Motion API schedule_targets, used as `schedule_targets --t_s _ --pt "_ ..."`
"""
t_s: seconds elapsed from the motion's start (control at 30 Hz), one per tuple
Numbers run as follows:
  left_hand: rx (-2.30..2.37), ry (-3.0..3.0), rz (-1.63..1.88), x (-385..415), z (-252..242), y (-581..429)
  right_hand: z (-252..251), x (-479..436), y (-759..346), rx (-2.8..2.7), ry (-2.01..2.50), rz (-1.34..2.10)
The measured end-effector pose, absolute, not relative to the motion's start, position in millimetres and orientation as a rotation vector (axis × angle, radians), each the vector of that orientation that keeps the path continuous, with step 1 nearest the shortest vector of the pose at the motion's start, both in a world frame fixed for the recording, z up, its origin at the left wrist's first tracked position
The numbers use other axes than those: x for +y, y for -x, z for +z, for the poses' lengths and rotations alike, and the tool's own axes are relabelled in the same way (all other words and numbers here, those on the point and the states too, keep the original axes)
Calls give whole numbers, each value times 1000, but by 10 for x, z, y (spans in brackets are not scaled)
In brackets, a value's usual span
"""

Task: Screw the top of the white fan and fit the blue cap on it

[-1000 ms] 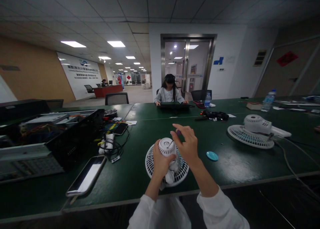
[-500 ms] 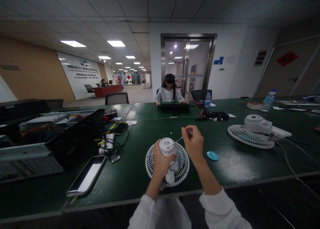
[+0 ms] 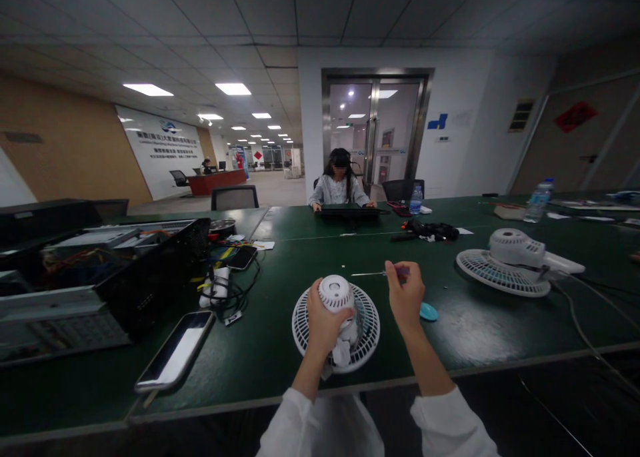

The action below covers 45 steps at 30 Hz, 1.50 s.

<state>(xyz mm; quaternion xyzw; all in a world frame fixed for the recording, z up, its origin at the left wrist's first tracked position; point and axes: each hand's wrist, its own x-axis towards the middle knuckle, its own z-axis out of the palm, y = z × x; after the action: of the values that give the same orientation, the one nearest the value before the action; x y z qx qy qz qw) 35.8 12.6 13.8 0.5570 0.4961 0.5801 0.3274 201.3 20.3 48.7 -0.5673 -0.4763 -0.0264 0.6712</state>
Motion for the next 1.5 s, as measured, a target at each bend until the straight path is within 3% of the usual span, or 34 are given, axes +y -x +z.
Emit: schedule_targets --t_s 0.3,0.6,0.87,1.07,1.2,1.3,1.5 --pt "1299 -1455 1507 113 156 -352 -117 390 -2395 -1577 2164 -238" --pt "1295 -1466 1490 118 150 -342 -145 204 -2744 -1593 2399 -387" --pt "1288 -1462 1515 136 127 -346 -85 76 -3005 -1622 2513 -230" --pt "1296 -1457 1493 108 159 -339 330 89 -2754 -1750 2206 -219" --pt "1306 -1470 1517 115 170 -348 787 81 -2189 -2046 1390 -113" --pt "1291 -1474 1525 120 166 -351 1054 73 -1766 -2267 1029 -188" --pt "1270 -1480 1551 116 147 -346 1201 179 -1444 -2598 943 -317"
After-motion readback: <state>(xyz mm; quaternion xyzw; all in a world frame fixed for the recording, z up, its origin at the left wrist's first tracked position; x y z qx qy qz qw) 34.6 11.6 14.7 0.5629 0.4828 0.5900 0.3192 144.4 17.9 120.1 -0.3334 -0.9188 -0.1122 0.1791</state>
